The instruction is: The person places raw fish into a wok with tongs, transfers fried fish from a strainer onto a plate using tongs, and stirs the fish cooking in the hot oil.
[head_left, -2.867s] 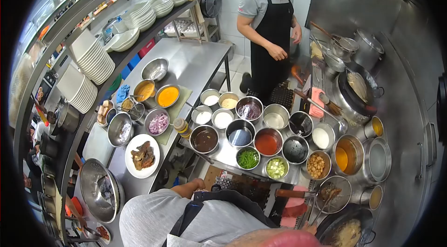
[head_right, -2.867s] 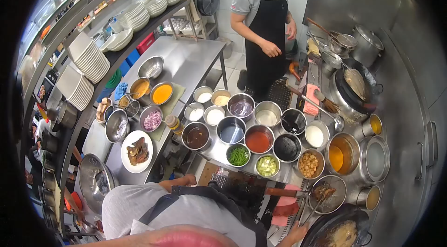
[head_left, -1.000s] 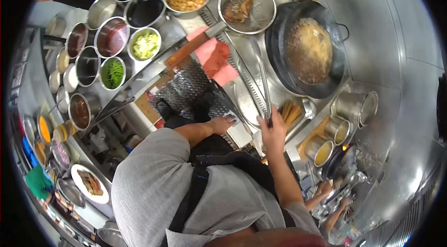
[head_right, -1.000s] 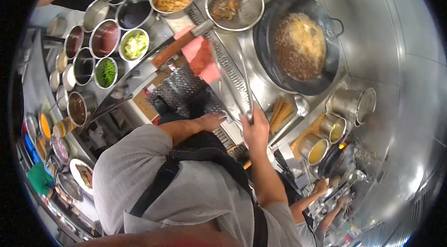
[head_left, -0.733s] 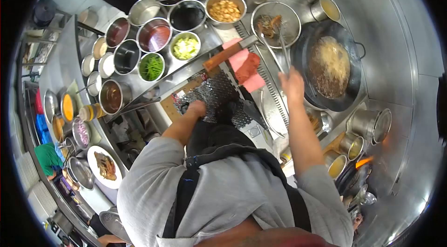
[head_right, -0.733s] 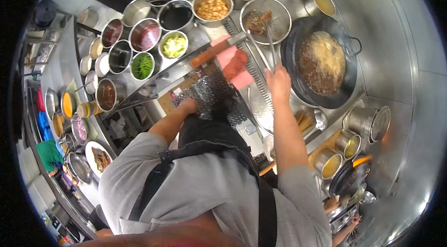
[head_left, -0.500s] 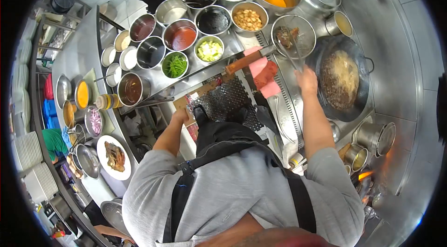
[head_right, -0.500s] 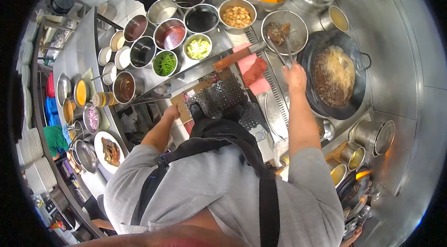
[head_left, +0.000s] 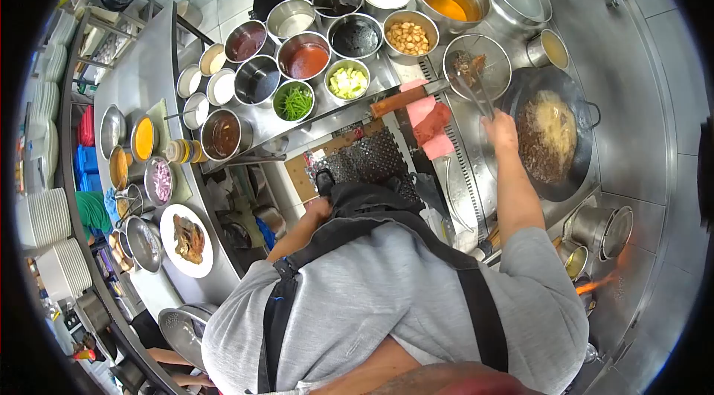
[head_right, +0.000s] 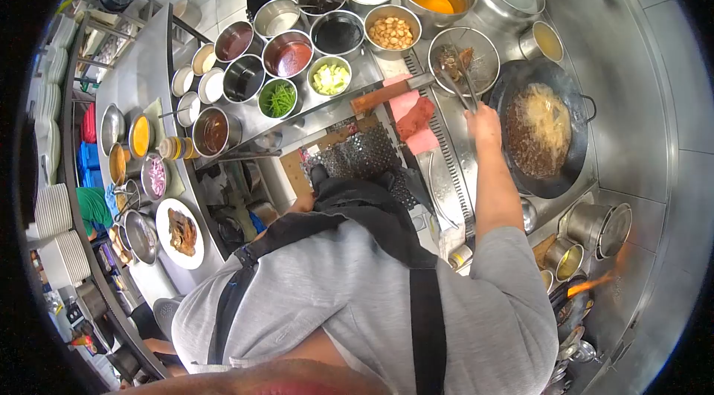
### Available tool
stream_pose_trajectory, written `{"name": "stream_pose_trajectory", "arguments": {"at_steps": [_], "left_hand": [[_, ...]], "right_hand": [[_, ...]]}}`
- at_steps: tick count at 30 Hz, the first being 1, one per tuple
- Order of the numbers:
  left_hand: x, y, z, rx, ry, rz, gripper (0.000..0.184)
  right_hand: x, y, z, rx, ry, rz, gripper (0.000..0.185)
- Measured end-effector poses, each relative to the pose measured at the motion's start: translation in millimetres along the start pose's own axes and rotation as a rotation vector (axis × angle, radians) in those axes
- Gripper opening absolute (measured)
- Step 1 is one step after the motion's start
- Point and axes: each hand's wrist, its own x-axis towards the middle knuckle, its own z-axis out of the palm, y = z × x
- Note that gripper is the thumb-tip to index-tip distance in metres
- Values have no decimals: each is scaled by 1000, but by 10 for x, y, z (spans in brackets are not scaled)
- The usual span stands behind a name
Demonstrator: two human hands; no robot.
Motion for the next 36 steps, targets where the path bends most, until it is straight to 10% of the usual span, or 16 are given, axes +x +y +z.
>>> {"name": "stream_pose_trajectory", "arguments": {"at_steps": [7,13,21,36], "left_hand": [[-241,1153,-1158,-127,242,70,42],[-482,2419,-2398,-1463,76,111,35],[252,3033,-2958,-713,-153,118,40],[-35,3135,-3011,-705,-91,326,33]], "right_hand": [[-203,137,148,153,73,41,46],[-518,88,-16,-13,75,69,42],[-432,-223,-171,-302,133,-63,20],[275,-545,-633,-577,5,-231,24]]}}
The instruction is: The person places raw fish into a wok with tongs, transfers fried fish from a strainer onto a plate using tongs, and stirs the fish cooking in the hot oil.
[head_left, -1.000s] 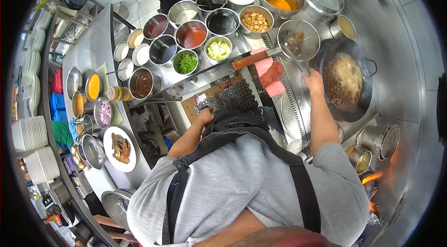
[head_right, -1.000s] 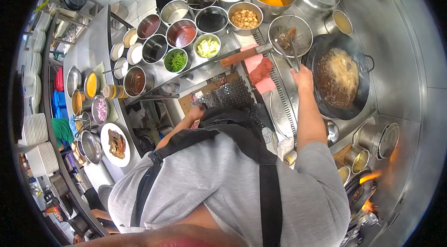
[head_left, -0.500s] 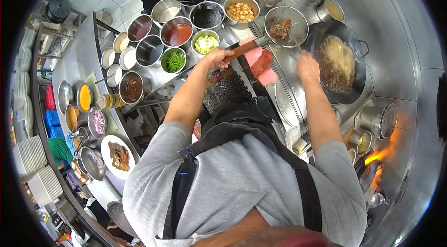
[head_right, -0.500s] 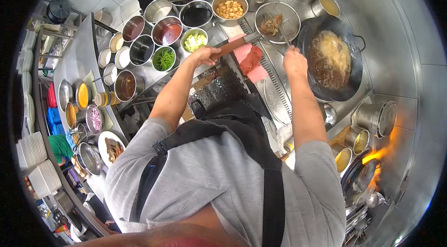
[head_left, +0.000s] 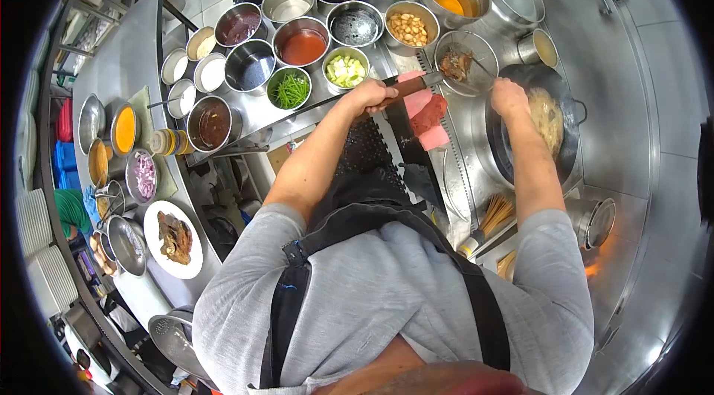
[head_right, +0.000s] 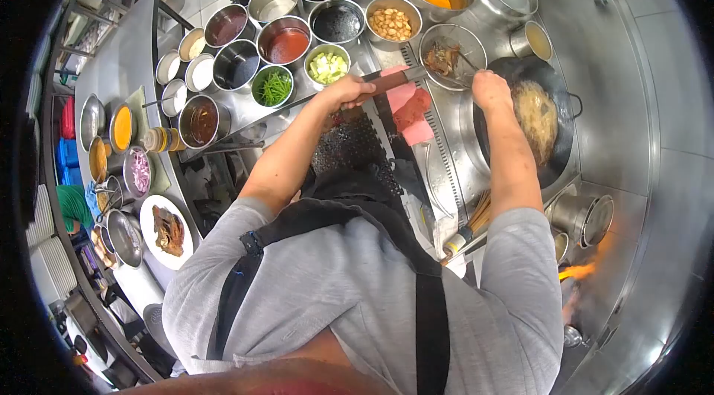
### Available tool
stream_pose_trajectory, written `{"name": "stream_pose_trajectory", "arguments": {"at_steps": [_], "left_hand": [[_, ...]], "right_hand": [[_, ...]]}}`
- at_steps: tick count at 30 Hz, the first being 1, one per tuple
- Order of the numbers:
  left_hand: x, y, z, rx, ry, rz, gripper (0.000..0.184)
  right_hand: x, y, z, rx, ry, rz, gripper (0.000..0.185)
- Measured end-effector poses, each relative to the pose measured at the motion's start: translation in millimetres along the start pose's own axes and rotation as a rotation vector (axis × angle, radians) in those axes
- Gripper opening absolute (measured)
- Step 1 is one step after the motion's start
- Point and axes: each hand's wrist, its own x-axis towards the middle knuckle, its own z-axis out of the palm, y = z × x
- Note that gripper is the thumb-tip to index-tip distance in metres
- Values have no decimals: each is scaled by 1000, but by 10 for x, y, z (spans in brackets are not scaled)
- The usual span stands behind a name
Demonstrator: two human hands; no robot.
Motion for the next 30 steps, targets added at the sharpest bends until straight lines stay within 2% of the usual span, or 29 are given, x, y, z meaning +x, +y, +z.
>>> {"name": "stream_pose_trajectory", "arguments": {"at_steps": [1,3,7,15,21,23,25,26,27,29,30], "left_hand": [[17,-24,8,1,4,20,32],[20,-44,25,-24,27,8,32],[-13,-44,21,-5,37,6,35],[43,-49,8,46,26,-57,36],[15,-25,20,66,56,-37,34],[-15,15,25,60,50,-43,34],[-36,37,44,48,44,-35,34],[-46,47,43,33,46,-31,33],[-47,49,33,35,48,-28,33],[-57,42,35,39,48,-19,32],[-54,34,33,43,48,-18,32]], "right_hand": [[67,19,-69,-5,4,-9,24],[177,76,-229,-35,-164,-28,26],[322,190,-194,-26,-181,-89,24],[154,386,-226,58,-148,-45,33],[-21,516,-70,184,-72,58,35],[-89,521,25,263,-17,150,35],[-176,355,52,311,-57,294,35],[-150,375,303,278,72,244,35],[-142,333,345,280,76,244,35],[-151,256,439,550,-32,378,34],[-153,226,490,601,-6,372,32]]}}
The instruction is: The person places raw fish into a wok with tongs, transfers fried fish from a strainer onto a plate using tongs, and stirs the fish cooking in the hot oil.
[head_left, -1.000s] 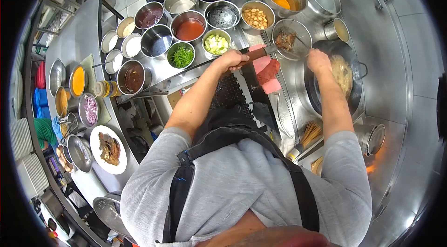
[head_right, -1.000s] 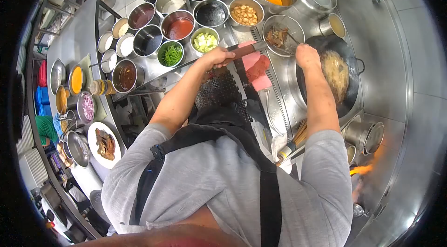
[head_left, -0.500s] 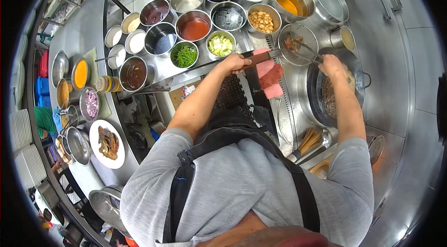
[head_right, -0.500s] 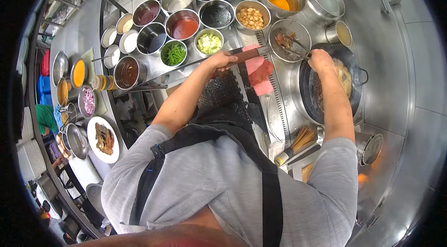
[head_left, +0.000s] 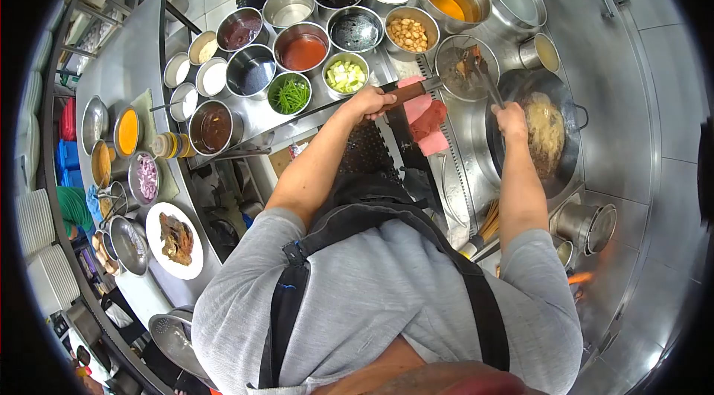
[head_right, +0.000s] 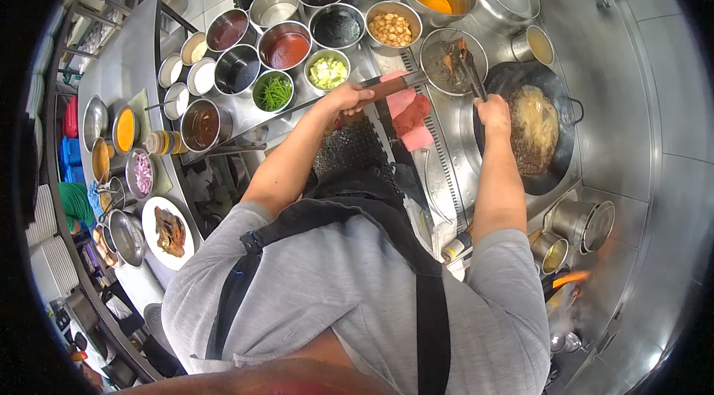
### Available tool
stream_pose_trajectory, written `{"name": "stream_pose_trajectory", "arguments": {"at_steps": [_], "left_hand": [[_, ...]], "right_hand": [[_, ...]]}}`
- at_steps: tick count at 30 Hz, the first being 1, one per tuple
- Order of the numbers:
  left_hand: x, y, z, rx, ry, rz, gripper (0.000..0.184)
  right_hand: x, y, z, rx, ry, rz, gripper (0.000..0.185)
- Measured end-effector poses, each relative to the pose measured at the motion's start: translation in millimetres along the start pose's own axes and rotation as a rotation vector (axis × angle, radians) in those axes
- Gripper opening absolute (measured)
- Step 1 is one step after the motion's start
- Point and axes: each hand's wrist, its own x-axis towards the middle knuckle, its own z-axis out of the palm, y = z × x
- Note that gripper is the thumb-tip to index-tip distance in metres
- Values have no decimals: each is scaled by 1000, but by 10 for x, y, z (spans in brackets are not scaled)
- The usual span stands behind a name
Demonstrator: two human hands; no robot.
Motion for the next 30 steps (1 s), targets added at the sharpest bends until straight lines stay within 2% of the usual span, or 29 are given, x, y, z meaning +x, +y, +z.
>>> {"name": "stream_pose_trajectory", "arguments": {"at_steps": [4,6,7,9,11,13,14,15,16,17,18,19,20,21,23,24,26,28,30], "left_hand": [[16,-43,-9,-11,11,-7,31],[57,-118,-2,-16,25,-12,30],[101,-182,11,-19,55,7,31],[123,-249,31,-29,91,25,33],[30,-285,63,17,209,-44,39],[-60,-355,79,-102,210,-16,42],[97,-642,118,-208,256,42,41],[64,-762,116,-193,310,64,41],[-57,-877,117,-223,333,32,42],[-197,-995,124,-223,388,-15,39],[-317,-1186,76,-72,400,29,34],[-483,-1299,35,-93,294,-134,35],[-699,-1450,24,-38,279,-175,36],[-1007,-1541,65,-74,377,-197,29],[-1039,-2246,70,208,368,-166,23],[-1128,-2548,71,244,418,-225,22],[-1392,-3078,78,325,453,-294,22],[-1706,-3481,19,353,482,-328,23],[-1963,-3787,-12,-240,731,-586,25]], "right_hand": [[-142,43,82,165,-7,95,30],[-265,58,115,445,-56,215,26],[-341,72,133,443,-58,210,26],[-522,114,175,749,-60,240,22],[-712,210,237,897,-32,199,21],[-973,200,215,988,2,130,21],[-1043,243,235,1024,-19,111,22],[-1240,81,84,986,-53,63,24],[-1231,210,159,889,-76,23,36],[-1352,93,112,958,-111,-96,35],[-1550,-196,-54,952,-201,-146,35],[-1435,-108,90,838,-160,-267,38],[-1671,-510,-109,850,-273,-270,40],[-1683,-664,-81,839,-342,-349,41],[-1832,-1204,-26,812,-474,-508,40],[-1778,-1425,70,754,-604,-679,39],[-2016,-2041,201,640,-703,-836,38],[-2196,-2618,388,523,-915,-873,40],[-2424,-3161,652,433,-1083,-949,41]]}}
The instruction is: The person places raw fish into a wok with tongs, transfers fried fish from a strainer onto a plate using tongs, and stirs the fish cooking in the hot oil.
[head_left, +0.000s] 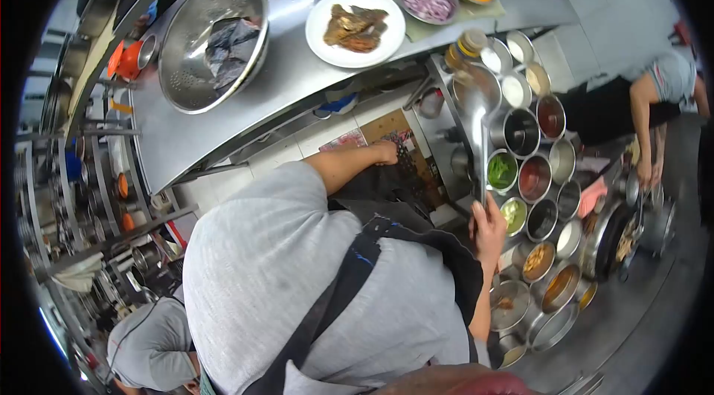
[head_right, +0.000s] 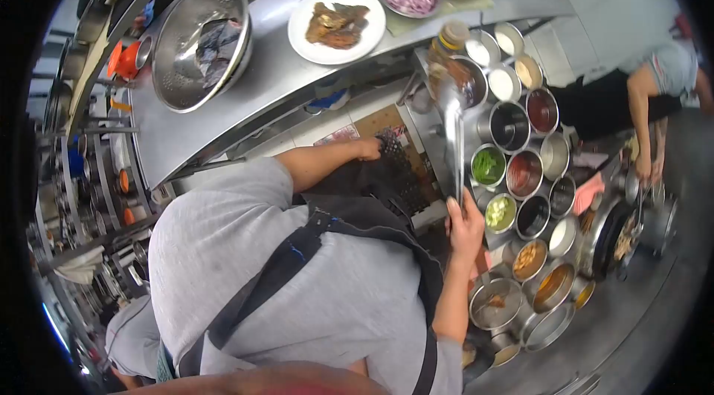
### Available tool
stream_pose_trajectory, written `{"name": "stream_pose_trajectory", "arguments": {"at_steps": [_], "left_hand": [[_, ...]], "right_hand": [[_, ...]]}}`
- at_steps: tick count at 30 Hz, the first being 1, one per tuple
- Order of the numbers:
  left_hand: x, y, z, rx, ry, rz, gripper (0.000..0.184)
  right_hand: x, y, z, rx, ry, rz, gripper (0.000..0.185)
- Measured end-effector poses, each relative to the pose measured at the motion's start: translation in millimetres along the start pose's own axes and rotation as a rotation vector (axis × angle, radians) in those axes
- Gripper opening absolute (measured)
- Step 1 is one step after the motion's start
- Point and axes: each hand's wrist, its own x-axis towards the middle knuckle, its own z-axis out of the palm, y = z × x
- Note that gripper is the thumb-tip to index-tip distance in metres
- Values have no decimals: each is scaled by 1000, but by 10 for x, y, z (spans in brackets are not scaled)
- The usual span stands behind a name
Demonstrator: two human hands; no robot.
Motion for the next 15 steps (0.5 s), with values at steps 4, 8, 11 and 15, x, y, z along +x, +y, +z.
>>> {"name": "stream_pose_trajectory", "arguments": {"at_steps": [4,8,11,15], "left_hand": [[-478,-417,-722,-35,66,-117,28],[-456,-1098,-871,-195,175,-152,27],[-489,-1447,-873,-117,291,-120,26],[-478,-1568,-852,-88,292,-179,33]], "right_hand": [[1153,-406,751,64,-263,-22,40],[1977,-742,1515,89,-354,16,36],[2203,-912,1846,135,-424,77,34],[2253,-844,1762,126,-449,143,32]]}}
